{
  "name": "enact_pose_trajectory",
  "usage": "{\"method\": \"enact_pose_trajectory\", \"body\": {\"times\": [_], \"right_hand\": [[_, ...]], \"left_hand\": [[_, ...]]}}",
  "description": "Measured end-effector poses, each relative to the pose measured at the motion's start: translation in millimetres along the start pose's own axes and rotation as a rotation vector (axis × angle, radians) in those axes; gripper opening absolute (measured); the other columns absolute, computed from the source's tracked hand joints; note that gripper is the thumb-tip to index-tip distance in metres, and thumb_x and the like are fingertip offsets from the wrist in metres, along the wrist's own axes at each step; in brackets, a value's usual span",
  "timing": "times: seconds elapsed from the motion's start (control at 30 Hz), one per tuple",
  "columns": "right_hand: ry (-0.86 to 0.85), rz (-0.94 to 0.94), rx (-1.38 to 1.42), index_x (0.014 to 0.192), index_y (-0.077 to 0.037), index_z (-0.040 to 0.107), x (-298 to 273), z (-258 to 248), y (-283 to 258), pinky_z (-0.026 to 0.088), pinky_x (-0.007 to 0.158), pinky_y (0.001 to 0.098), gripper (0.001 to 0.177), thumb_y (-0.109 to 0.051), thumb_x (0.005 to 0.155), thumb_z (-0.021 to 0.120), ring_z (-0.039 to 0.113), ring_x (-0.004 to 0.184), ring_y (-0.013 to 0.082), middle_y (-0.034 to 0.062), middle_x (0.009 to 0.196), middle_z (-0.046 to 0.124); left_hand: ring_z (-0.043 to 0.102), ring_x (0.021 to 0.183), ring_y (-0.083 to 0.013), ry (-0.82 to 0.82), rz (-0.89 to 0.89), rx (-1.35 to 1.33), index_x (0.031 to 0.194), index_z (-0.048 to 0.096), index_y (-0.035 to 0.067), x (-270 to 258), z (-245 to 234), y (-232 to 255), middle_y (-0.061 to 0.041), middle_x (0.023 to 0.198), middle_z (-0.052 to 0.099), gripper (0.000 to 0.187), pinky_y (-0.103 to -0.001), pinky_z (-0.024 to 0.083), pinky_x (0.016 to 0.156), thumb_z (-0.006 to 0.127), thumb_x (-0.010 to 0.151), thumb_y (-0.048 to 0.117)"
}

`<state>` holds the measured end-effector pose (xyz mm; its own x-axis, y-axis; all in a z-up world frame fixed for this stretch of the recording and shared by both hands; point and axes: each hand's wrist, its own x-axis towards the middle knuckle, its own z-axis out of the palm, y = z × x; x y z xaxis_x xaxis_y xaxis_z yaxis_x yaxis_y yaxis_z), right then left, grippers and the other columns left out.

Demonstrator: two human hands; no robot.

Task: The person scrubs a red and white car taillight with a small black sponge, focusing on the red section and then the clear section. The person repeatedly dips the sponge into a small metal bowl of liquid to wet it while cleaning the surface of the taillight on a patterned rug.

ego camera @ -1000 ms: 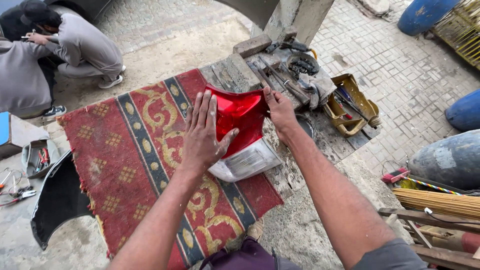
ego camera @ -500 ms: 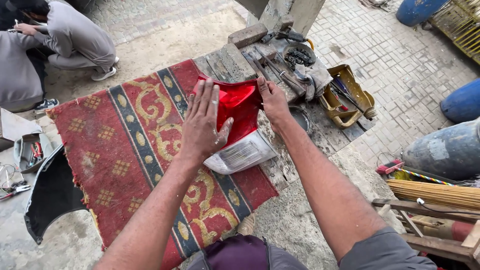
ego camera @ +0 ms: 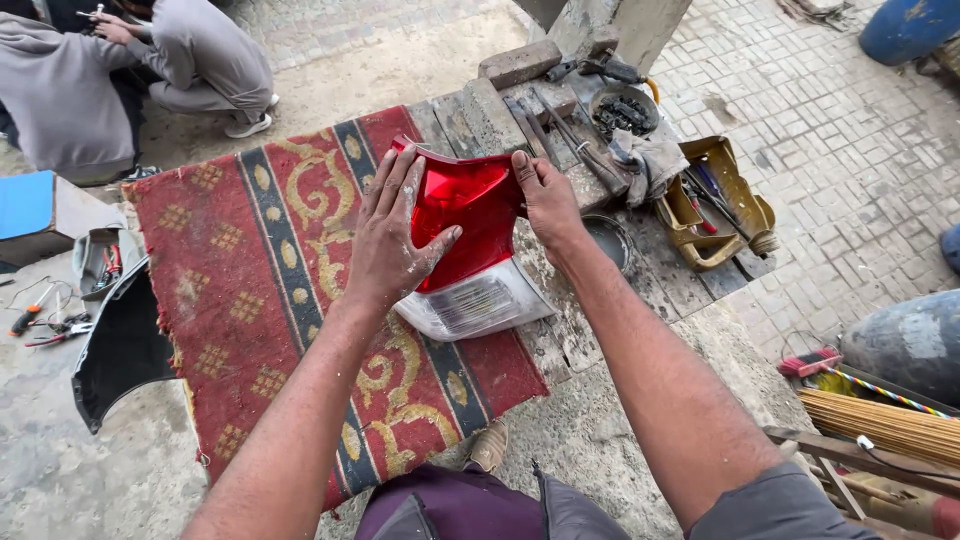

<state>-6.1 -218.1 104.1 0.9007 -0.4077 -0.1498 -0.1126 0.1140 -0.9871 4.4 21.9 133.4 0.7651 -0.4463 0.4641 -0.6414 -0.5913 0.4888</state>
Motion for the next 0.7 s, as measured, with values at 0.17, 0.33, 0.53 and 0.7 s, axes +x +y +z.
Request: {"method": "enact_pose_trajectory", "body": {"times": [0.17, 0.33, 0.53, 0.7], "right_hand": [[-0.023, -0.001, -0.002, 0.1, -0.017, 0.07, 5.1, -1.5, -0.6, 0.06, 0.079, 0.0335, 0.04, -0.056, 0.094, 0.069, 0.064, 0.075, 0.0122, -0.0007, 0.081, 0.063], [-0.02, 0.023, -0.013, 0.101, -0.018, 0.069, -0.6, 0.4, -6.6, 0.06, 0.082, 0.0349, 0.038, -0.056, 0.095, 0.069, 0.064, 0.078, 0.0123, -0.0013, 0.082, 0.064], [0.009, 0.022, -0.045, 0.1, -0.018, 0.069, -0.7, 3.9, -9.8, 0.059, 0.088, 0.0417, 0.041, -0.058, 0.094, 0.068, 0.064, 0.084, 0.0159, 0.0006, 0.086, 0.065], [0.03, 0.049, -0.069, 0.099, -0.021, 0.068, -5.0, 6.1, -13.9, 0.058, 0.088, 0.0389, 0.04, -0.06, 0.092, 0.068, 0.064, 0.083, 0.0127, -0.003, 0.085, 0.062]], "left_hand": [[0.027, 0.153, -0.031, -0.027, -0.116, -0.105, 0.159, 0.034, 0.013, 4.9, -10.0, -1.5, -0.005, 0.166, 0.03, 0.104, -0.051, 0.024, 0.125, 0.085, 0.078, 0.054], [0.03, 0.151, -0.0387, 0.037, -0.28, -0.313, 0.163, 0.024, 0.019, -3.2, 4.7, -9.3, -0.008, 0.166, 0.027, 0.124, -0.056, 0.03, 0.123, 0.096, 0.067, 0.05], [0.033, 0.148, -0.0435, 0.04, -0.335, -0.42, 0.164, 0.013, 0.019, -7.0, -0.9, -18.8, -0.016, 0.163, 0.03, 0.142, -0.061, 0.032, 0.121, 0.103, 0.057, 0.046], [0.043, 0.141, -0.0416, -0.05, -0.417, -0.569, 0.157, 0.027, 0.017, -6.4, -1.8, -34.0, -0.02, 0.149, 0.048, 0.134, -0.057, 0.037, 0.117, 0.103, 0.05, 0.049]]}}
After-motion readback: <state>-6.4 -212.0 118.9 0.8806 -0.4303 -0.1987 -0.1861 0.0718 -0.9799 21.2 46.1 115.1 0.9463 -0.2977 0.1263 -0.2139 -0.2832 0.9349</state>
